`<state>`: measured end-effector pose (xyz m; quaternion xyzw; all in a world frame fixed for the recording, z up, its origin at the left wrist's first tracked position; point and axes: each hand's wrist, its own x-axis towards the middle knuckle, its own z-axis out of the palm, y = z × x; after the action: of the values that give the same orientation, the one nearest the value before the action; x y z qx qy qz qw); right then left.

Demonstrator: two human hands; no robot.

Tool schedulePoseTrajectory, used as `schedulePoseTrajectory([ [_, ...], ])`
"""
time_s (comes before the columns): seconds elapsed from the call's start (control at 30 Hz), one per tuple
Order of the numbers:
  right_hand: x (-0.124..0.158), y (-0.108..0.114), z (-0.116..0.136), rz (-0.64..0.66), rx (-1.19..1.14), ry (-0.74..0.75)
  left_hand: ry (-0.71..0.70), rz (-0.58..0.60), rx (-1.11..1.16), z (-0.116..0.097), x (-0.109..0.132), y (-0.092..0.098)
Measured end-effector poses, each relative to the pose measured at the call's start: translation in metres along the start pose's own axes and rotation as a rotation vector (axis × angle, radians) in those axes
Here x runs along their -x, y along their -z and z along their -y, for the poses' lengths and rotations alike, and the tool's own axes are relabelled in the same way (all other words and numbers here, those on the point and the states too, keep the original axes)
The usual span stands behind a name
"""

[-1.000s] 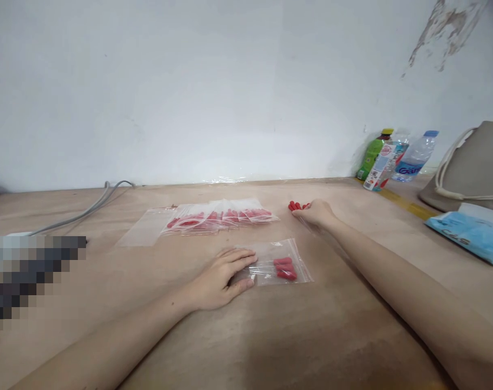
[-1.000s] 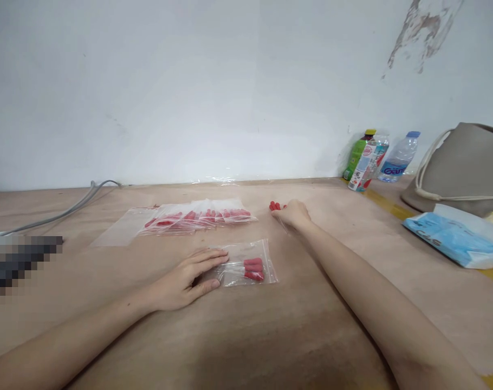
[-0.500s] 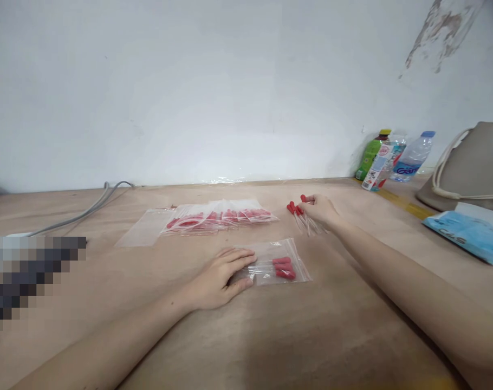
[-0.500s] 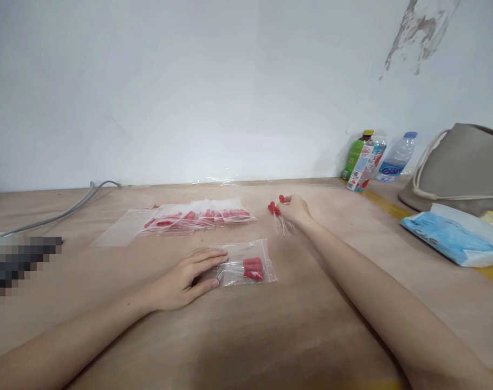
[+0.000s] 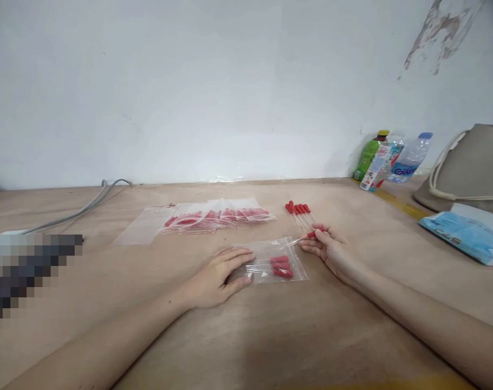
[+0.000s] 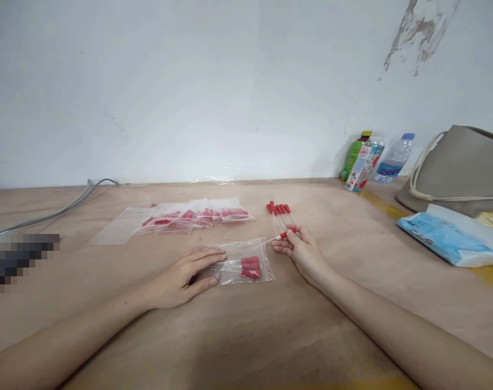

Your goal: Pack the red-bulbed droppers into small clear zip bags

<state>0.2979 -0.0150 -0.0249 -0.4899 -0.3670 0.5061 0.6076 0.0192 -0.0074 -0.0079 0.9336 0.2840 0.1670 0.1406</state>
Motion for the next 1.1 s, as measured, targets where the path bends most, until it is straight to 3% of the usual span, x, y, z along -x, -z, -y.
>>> schedulePoseTrajectory([
  [0.2, 0.004, 0.002, -0.001, 0.178, 0.071, 0.020, 0.006, -0.008, 0.021, -0.002, 0.000, 0.001],
  [0.53, -0.003, -0.002, -0.001, 0.459, 0.530, 0.136, 0.004, 0.001, 0.012, -0.002, -0.001, 0.002],
  [0.67, -0.006, -0.008, 0.000, 0.539, 0.581, 0.206, 0.006, 0.003, 0.010, -0.002, 0.000, 0.002],
  [0.83, -0.008, -0.016, -0.007, 0.419, 0.579, 0.157, -0.003, -0.005, 0.004, -0.002, 0.000, 0.001],
  [0.97, -0.015, -0.011, 0.007, 0.519, 0.725, 0.158, 0.011, 0.007, -0.003, -0.002, 0.000, 0.000],
  [1.03, -0.027, -0.007, 0.020, 0.430, 0.864, 0.197, 0.033, 0.021, -0.003, -0.002, 0.001, 0.000],
  [1.1, -0.045, -0.004, 0.032, 0.215, 1.028, 0.279, 0.059, 0.022, 0.000, -0.001, 0.002, 0.000],
])
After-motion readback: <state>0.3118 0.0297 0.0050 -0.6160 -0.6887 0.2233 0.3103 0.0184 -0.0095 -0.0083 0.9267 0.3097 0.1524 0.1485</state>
